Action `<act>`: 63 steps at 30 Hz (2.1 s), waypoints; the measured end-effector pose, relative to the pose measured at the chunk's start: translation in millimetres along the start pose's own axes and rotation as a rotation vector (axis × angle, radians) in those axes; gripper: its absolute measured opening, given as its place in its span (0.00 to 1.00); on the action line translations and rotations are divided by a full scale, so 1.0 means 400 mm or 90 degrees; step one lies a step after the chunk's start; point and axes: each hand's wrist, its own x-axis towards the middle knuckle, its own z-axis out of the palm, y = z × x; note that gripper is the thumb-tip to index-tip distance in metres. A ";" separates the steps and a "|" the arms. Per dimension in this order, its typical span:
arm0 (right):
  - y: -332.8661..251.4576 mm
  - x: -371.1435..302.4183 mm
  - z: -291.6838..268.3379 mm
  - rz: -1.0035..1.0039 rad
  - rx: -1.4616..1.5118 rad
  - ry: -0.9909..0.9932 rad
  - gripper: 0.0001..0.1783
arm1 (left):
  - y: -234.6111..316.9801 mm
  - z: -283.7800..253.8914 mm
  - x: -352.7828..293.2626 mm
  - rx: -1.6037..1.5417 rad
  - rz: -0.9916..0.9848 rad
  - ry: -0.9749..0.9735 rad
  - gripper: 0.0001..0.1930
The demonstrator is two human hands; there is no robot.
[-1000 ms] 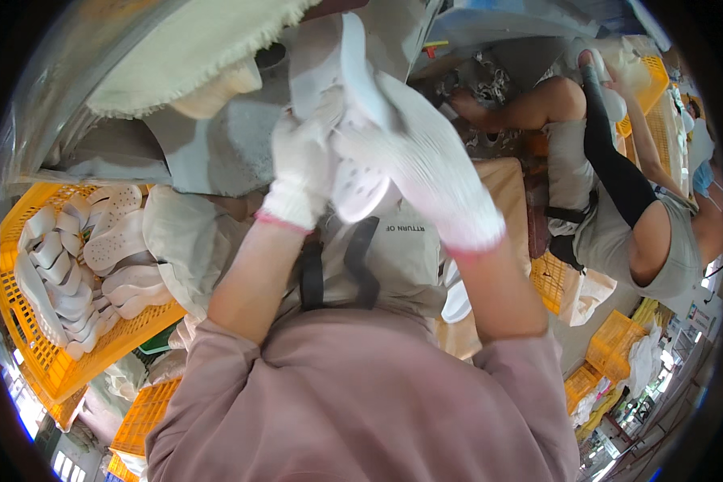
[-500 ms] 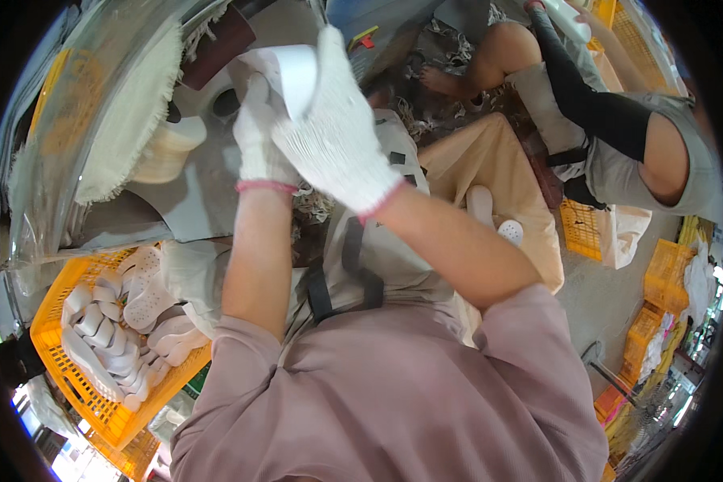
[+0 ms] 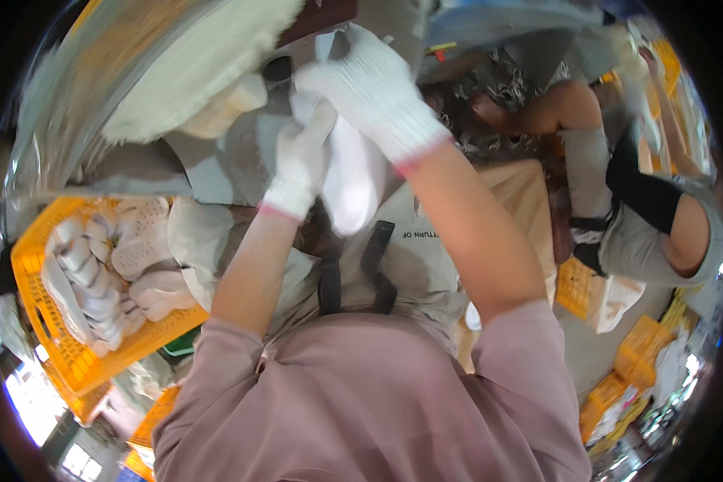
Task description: The person repeatedly picks white slippers from a yellow basket, wipes them with a cloth, and places them back into the basket. The task continues in a repetitive cycle with no visible change in the slippers' condition.
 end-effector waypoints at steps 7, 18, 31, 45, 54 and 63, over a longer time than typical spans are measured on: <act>0.118 -0.202 -0.042 -0.510 -0.687 -0.006 0.25 | 0.021 0.003 0.029 -0.221 -0.134 -0.224 0.22; 0.039 -0.211 0.208 -0.409 -0.491 0.025 0.27 | 0.073 -0.114 0.035 -0.356 0.006 0.067 0.23; 0.032 -0.120 0.281 -0.212 -0.449 0.062 0.17 | -0.113 -0.043 0.034 -0.458 0.152 0.099 0.23; -0.116 -0.210 0.152 0.067 0.121 -0.254 0.20 | 0.067 -0.099 0.024 -0.526 -0.229 -0.110 0.19; -0.119 -0.290 0.158 0.045 -0.069 -0.218 0.40 | 0.031 -0.093 0.009 -0.596 -0.049 -0.129 0.21; -0.042 -0.275 0.203 -0.118 -0.217 -0.022 0.35 | 0.029 -0.167 0.070 -0.541 -0.046 -0.106 0.22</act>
